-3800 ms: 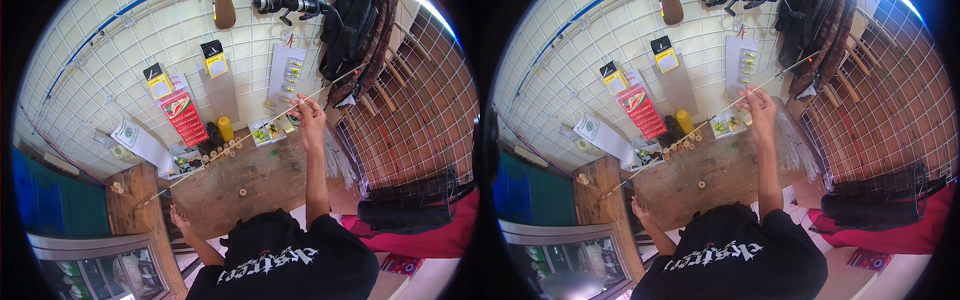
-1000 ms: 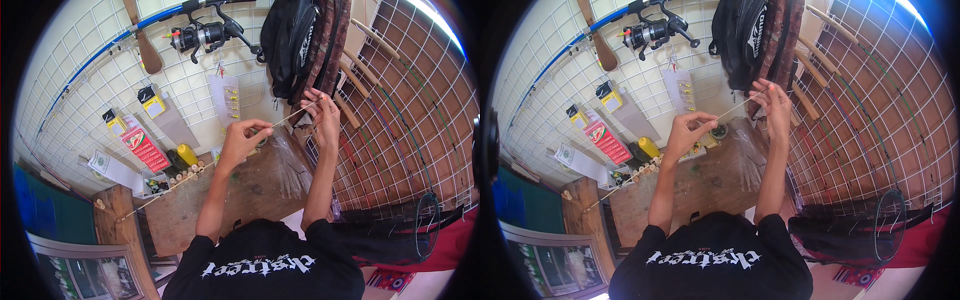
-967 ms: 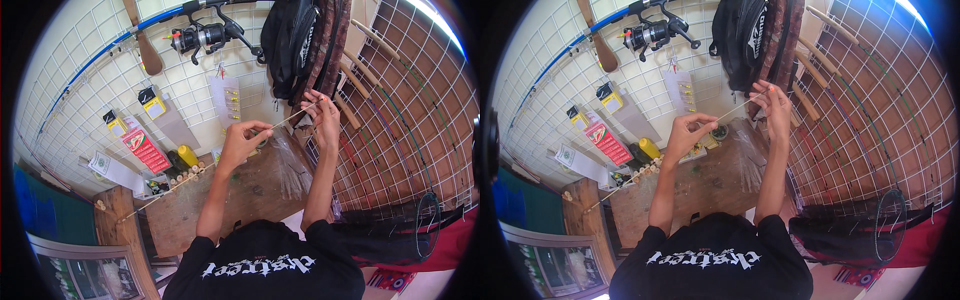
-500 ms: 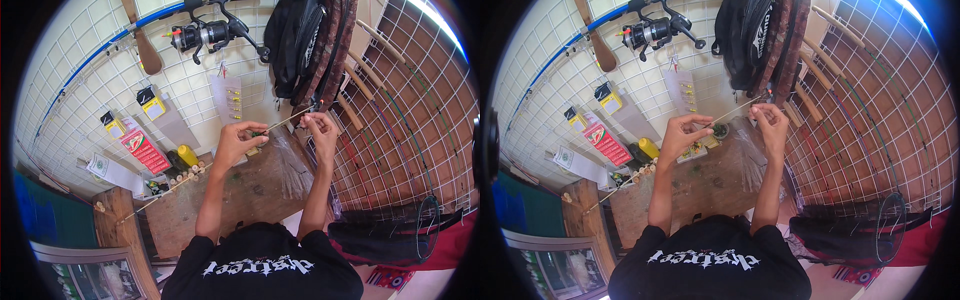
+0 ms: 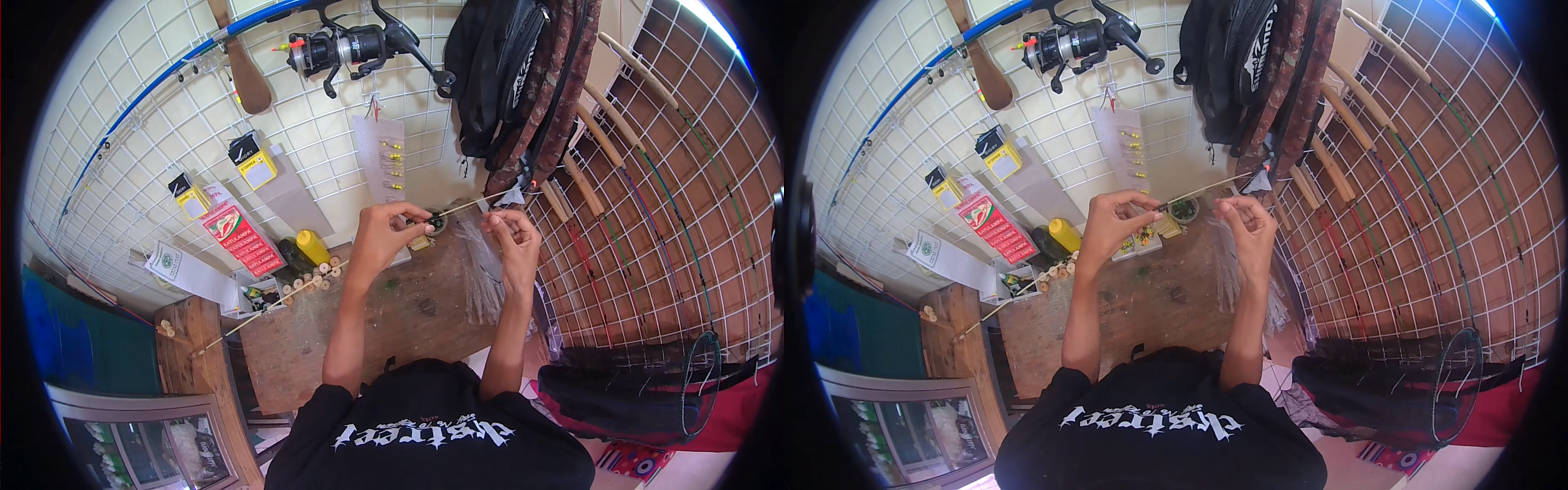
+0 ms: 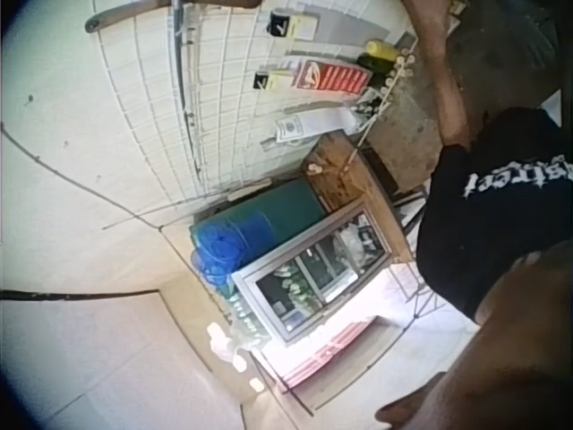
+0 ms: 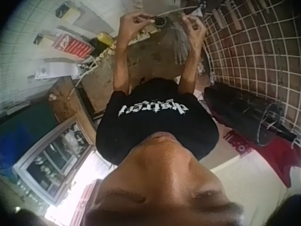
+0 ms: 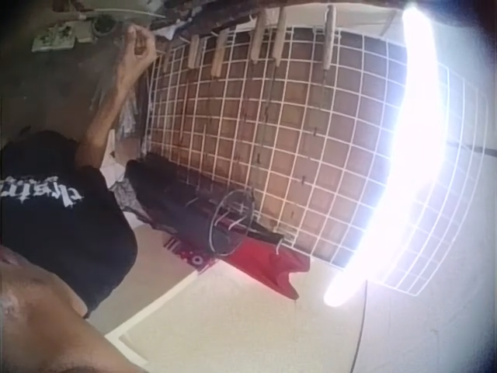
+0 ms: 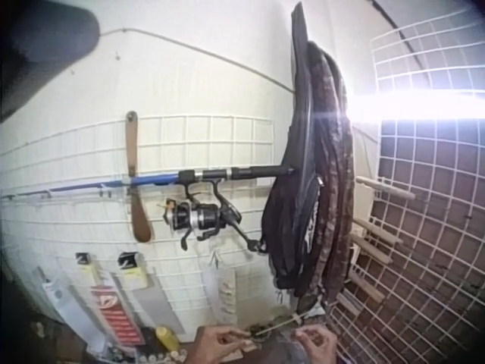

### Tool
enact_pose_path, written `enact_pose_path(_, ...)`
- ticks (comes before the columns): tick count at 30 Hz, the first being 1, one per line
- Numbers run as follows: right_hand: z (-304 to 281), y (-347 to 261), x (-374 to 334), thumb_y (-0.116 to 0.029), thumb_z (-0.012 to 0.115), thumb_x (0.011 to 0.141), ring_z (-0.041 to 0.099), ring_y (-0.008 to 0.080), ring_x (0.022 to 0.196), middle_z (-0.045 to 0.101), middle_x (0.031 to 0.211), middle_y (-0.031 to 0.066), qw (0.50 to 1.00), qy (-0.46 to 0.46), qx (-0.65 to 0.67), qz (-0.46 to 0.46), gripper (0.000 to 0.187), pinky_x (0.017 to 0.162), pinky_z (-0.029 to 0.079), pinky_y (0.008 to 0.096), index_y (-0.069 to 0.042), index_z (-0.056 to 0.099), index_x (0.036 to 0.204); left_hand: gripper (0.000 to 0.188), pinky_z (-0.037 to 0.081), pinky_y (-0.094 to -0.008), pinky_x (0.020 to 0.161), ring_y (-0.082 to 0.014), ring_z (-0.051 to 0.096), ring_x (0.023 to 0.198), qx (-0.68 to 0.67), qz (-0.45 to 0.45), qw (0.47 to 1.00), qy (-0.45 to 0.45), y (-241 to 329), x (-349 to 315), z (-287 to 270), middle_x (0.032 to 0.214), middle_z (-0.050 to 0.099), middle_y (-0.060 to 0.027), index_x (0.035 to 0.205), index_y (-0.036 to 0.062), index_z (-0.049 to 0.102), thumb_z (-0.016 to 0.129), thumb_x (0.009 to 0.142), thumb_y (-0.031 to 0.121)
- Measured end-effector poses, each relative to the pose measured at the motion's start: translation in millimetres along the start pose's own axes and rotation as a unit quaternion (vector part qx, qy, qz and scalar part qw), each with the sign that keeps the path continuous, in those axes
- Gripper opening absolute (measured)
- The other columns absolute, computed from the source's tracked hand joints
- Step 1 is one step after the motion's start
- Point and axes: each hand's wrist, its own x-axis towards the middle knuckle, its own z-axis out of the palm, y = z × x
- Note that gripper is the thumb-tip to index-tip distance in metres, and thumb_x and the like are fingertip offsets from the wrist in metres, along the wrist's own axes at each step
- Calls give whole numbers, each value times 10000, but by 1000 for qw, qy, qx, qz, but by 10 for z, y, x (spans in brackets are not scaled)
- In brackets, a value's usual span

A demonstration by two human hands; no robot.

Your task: Assemble components of a fishing rig by threading a float and beads onto a fishing line.

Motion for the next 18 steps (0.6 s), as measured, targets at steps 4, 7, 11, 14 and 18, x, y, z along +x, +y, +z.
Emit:
enact_pose_path(4,5,19,-13,-40,656,883,649,128,781,668,824,65,999,-21,27,15,99,745,515,262,27,641,955,197,400,-176,494,-29,536,546,4,40,998,52,-30,12,21,789,702,-39,948,13,727,764,765,76)
enact_pose_path(7,-25,0,-9,-47,652,887,650,131,769,667,819,64,999,-16,26,14,100,738,518,266,25,640,955,179,350,-173,473,-18,490,530,18,48,997,65,-7,28,40,788,701,-24,946,31,732,757,777,87)
enact_pose_path(11,-127,-17,52,-67,654,891,648,126,773,666,814,61,1000,10,29,8,115,739,515,267,21,643,965,169,349,-217,477,-32,444,510,14,15,999,45,4,34,58,772,693,-30,918,25,724,759,778,113)
enact_pose_path(14,-214,-62,201,-104,654,898,642,123,832,676,890,74,1000,13,-15,1,190,766,505,259,24,645,1038,157,337,-211,472,-25,426,498,8,11,999,43,-9,60,99,745,683,-17,903,23,721,754,792,129)
enact_pose_path(18,-219,-216,443,-210,599,947,634,144,926,673,1038,121,995,21,-85,-49,331,840,496,276,22,612,1183,155,333,-210,470,-21,421,491,10,13,999,38,26,69,137,730,677,-6,895,25,720,751,801,145)
